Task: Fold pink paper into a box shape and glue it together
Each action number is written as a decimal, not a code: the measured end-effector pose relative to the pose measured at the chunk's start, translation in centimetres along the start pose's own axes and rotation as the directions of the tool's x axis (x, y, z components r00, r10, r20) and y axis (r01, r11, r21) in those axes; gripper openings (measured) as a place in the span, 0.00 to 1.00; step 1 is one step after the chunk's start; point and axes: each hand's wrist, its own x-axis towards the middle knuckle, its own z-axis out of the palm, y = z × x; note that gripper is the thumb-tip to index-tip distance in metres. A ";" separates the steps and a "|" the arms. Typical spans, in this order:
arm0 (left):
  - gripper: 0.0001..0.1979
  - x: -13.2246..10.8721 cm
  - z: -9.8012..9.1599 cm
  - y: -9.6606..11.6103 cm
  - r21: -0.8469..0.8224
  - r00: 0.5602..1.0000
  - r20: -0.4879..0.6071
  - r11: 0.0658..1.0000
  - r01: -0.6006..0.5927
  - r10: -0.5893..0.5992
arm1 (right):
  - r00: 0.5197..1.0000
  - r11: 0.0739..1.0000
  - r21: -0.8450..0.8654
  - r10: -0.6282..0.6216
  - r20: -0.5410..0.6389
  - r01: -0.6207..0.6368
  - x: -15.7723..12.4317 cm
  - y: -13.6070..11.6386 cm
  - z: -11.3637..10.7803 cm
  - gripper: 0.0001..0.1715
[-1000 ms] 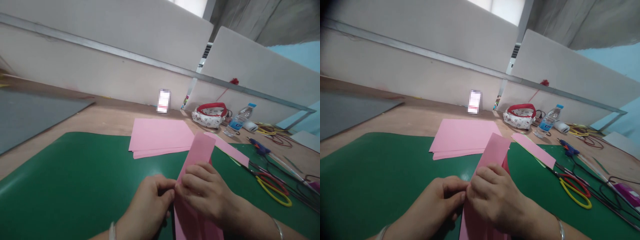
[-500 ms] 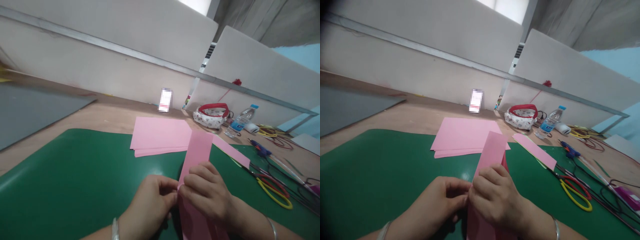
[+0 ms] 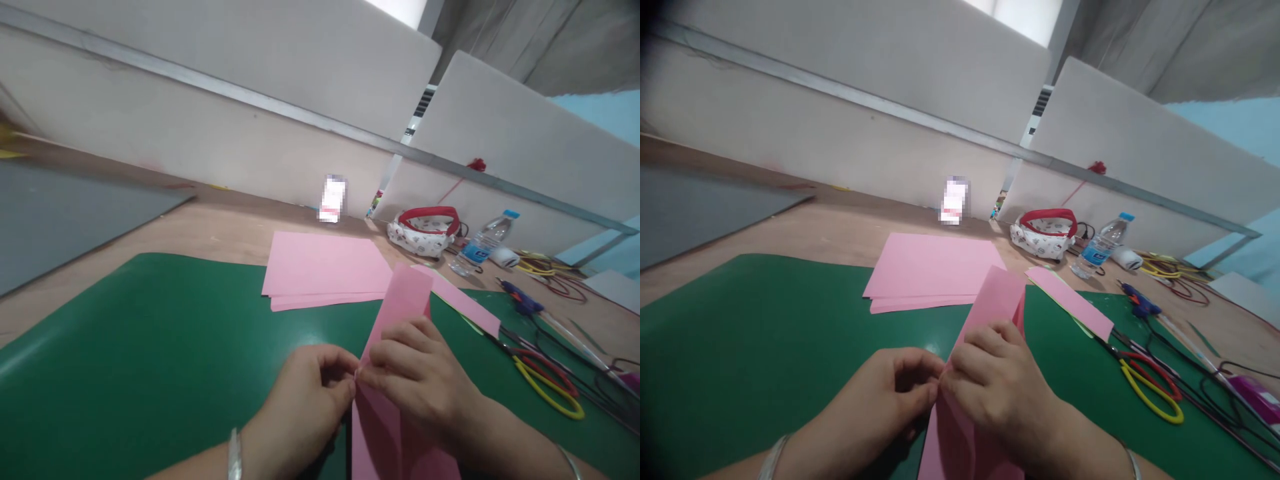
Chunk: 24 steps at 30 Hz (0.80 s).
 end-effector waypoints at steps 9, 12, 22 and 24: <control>0.08 -0.2 0.1 0.3 0.041 0.997 -0.002 0.996 -0.075 0.075 | 0.998 0.998 0.009 0.065 -0.008 -0.065 -0.3 0.0 0.4 0.20; 0.07 -0.3 0.2 0.4 0.121 0.987 -0.053 0.982 -0.144 0.152 | 0.995 0.995 -0.028 0.098 0.005 -0.098 -0.2 -0.1 0.4 0.17; 0.12 -0.6 0.5 -0.3 0.307 0.956 -0.050 0.916 -0.259 0.288 | 1.000 0.979 -0.205 0.021 -0.003 -0.021 0.1 0.1 -1.1 0.18; 0.11 -0.7 0.6 -0.2 0.314 0.957 -0.033 0.912 -0.265 0.289 | 0.999 0.982 -0.187 0.044 0.032 -0.037 0.1 0.0 -1.6 0.22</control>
